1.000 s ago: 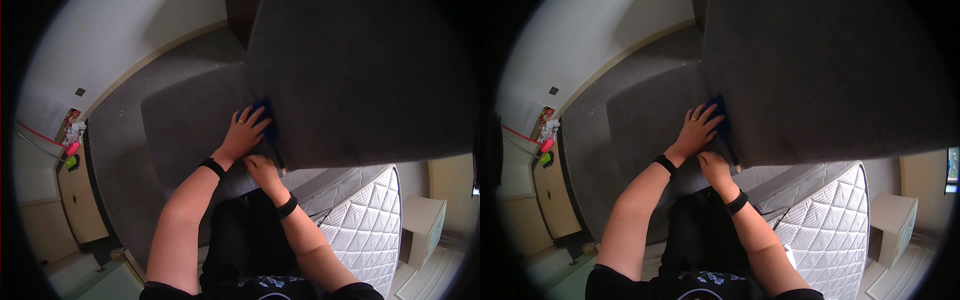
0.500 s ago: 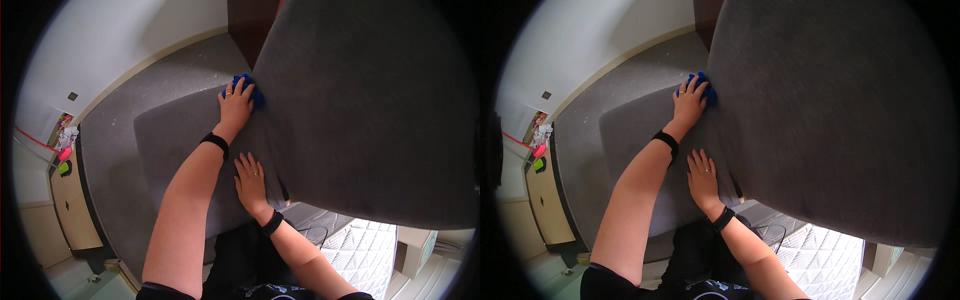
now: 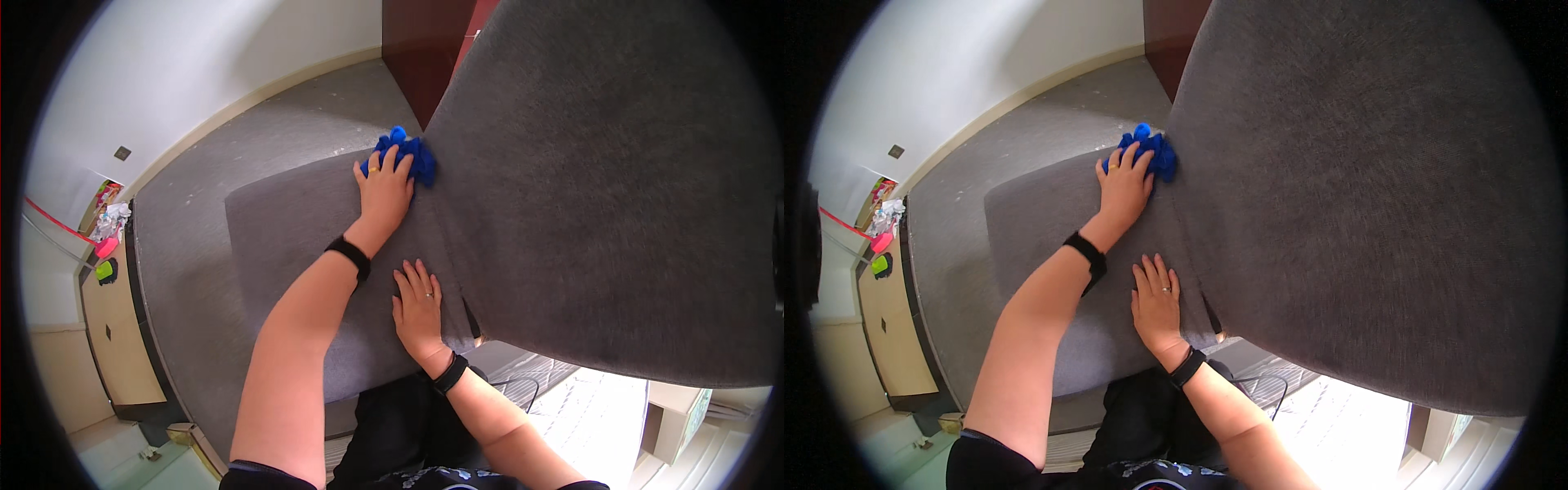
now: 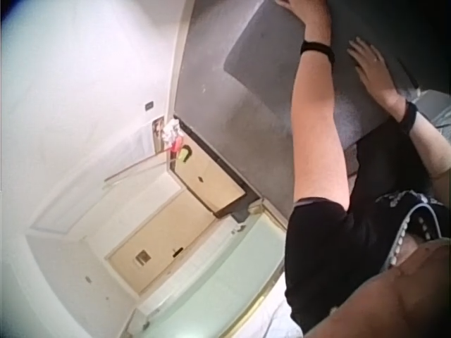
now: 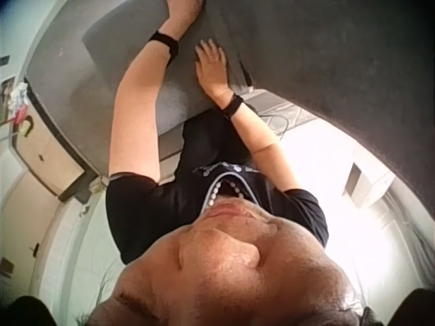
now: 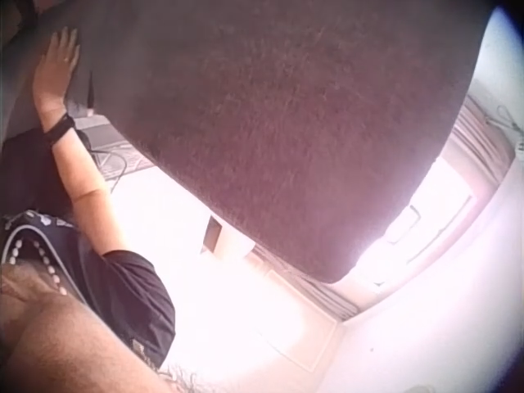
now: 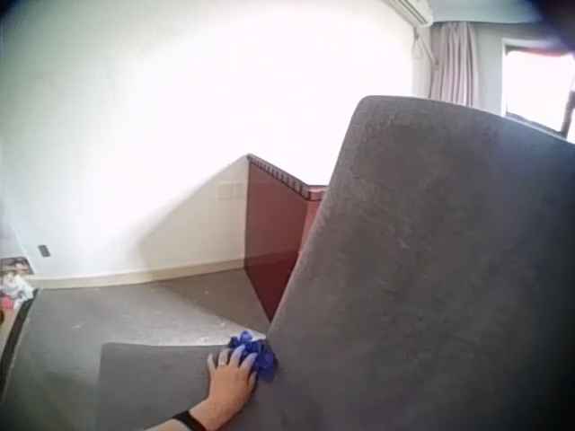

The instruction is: The person is cleaning a grey upholstered chair using a blue cloth and rinsing the cloth in a plastic basin.

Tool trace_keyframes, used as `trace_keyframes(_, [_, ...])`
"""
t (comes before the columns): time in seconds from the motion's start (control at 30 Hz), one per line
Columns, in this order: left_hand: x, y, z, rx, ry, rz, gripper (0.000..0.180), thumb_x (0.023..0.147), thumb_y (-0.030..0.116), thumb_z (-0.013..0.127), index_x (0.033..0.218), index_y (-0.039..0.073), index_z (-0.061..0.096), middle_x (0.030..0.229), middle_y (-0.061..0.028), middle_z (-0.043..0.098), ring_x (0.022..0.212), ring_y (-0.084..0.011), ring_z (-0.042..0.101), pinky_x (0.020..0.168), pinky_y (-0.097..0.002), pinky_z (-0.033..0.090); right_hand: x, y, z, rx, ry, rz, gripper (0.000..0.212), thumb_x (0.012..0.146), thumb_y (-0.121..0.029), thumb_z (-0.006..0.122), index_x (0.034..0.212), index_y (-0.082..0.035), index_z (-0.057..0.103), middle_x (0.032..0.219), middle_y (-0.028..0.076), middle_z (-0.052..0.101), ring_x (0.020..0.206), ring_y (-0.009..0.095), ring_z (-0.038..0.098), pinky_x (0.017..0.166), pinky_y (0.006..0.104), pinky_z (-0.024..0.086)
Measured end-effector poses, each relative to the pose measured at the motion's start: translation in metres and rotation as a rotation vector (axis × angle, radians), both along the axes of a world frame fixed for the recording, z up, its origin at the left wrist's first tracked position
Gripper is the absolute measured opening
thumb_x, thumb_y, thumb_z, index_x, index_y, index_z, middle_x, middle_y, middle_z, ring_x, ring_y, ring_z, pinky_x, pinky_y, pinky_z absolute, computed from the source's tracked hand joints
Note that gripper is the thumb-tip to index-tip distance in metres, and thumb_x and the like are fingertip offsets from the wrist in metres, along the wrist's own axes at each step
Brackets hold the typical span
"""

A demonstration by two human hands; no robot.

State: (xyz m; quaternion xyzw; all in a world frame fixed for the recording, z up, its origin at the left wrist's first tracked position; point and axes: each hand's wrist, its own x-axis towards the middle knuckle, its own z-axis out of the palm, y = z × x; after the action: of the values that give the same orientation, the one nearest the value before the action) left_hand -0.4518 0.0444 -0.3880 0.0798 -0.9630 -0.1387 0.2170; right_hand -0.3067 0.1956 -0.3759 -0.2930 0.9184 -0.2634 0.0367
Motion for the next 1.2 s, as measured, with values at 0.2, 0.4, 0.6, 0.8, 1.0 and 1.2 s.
trace_keyframes(0.2, [0.013, 0.003, 0.010, -0.089, -0.042, -0.060, 0.041, 0.082, 0.026, 0.059, 0.123, 0.021, 0.051, 0.137, -0.0057, 0.037, 0.129, -0.0297, 0.032, 0.100, -0.0640, 0.020, 0.007, -0.026, 0.003, 0.047, 0.055, 0.162, 0.046, 0.087, -0.021, 0.050, 0.128, -0.002, 0.043, 0.139, 0.011, 0.034, 0.134, 0.028, 0.023, 0.108, 0.0506, 0.015])
trace_keyframes(0.4, [0.007, -0.024, 0.004, -0.076, -0.118, -0.006, 0.042, 0.083, 0.028, 0.058, 0.124, 0.021, 0.051, 0.135, -0.0058, 0.041, 0.124, -0.0291, 0.038, 0.098, -0.0605, 0.025, 0.014, -0.032, -0.005, 0.097, 0.090, 0.191, 0.049, 0.089, -0.028, 0.049, 0.131, -0.005, 0.041, 0.141, 0.009, 0.034, 0.135, 0.027, 0.023, 0.108, 0.0505, 0.014])
trace_keyframes(0.6, [0.017, -0.067, -0.001, -0.088, -0.080, 0.128, 0.040, 0.081, 0.029, 0.058, 0.120, 0.022, 0.053, 0.130, -0.0048, 0.047, 0.121, -0.0254, 0.042, 0.095, -0.0545, 0.031, 0.012, -0.030, -0.010, 0.077, 0.112, 0.177, 0.049, 0.088, -0.027, 0.050, 0.132, -0.007, 0.041, 0.140, 0.009, 0.035, 0.134, 0.025, 0.024, 0.109, 0.0499, 0.015])
trace_keyframes(0.8, [0.048, -0.122, -0.007, -0.120, -0.160, 0.336, 0.041, 0.082, 0.030, 0.056, 0.122, 0.023, 0.052, 0.131, -0.0039, 0.046, 0.121, -0.0254, 0.041, 0.096, -0.0571, 0.029, 0.012, -0.030, -0.013, 0.081, 0.146, 0.167, 0.049, 0.088, -0.028, 0.050, 0.131, -0.007, 0.042, 0.140, 0.008, 0.036, 0.134, 0.025, 0.025, 0.109, 0.0493, 0.016])
trace_keyframes(1.0, [0.086, -0.163, -0.003, -0.218, -0.201, 0.545, 0.040, 0.082, 0.032, 0.057, 0.120, 0.019, 0.053, 0.130, -0.0055, 0.046, 0.122, -0.0262, 0.041, 0.102, -0.0602, 0.022, 0.013, -0.031, -0.016, 0.059, 0.156, 0.162, 0.049, 0.087, -0.028, 0.051, 0.131, -0.007, 0.042, 0.140, 0.008, 0.037, 0.134, 0.024, 0.025, 0.109, 0.0491, 0.015])
trace_keyframes(1.2, [0.086, -0.107, 0.003, -0.159, -0.055, 0.347, 0.037, 0.075, 0.027, 0.065, 0.110, 0.016, 0.058, 0.117, -0.0056, 0.053, 0.109, -0.0271, 0.047, 0.085, -0.0448, 0.036, 0.011, -0.029, -0.019, 0.067, 0.158, 0.152, 0.049, 0.087, -0.028, 0.051, 0.131, -0.007, 0.042, 0.140, 0.007, 0.036, 0.134, 0.024, 0.025, 0.109, 0.0487, 0.015])
